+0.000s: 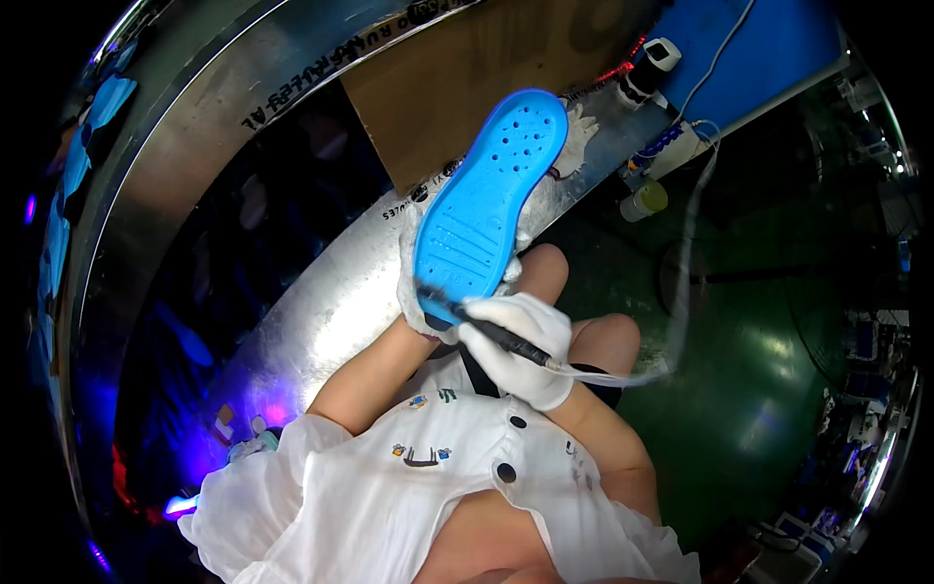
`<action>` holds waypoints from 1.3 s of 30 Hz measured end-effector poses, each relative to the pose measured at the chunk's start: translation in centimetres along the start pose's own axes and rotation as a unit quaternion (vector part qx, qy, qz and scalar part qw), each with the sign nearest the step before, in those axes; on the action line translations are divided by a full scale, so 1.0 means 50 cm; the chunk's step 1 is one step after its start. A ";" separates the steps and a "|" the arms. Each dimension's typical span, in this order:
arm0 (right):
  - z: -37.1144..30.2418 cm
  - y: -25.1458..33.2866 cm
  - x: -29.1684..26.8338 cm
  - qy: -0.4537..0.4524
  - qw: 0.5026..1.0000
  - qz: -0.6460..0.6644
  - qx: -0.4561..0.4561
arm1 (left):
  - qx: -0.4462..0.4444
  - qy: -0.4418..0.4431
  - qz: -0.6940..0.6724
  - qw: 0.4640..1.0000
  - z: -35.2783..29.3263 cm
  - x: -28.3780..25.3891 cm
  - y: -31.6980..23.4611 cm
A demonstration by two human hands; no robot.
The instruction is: The person applies glue to the bottom of blue shoe soles using a brush tool while holding the sole in a gloved hand, then places the soles onto a moving conveyor belt.
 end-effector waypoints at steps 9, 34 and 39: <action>0.014 -0.011 -0.004 0.170 0.985 -0.009 -0.008 | -0.090 0.012 -0.003 0.996 0.002 0.011 -0.030; 0.039 -0.019 0.003 0.220 0.974 -0.046 0.006 | -0.150 -0.154 0.320 0.923 0.019 -0.093 -0.136; 0.058 -0.037 -0.037 0.131 0.990 0.024 0.054 | -0.077 -0.217 0.528 0.818 0.020 -0.052 -0.192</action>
Point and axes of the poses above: each hand's wrist, its own z-axis towards the middle knuckle, its own x-axis out of the palm, y = z × x, the point moved 8 cm from there along z, towards the middle knuckle, and after that the axes turned 1 degree about y, right-handed, at the moved point
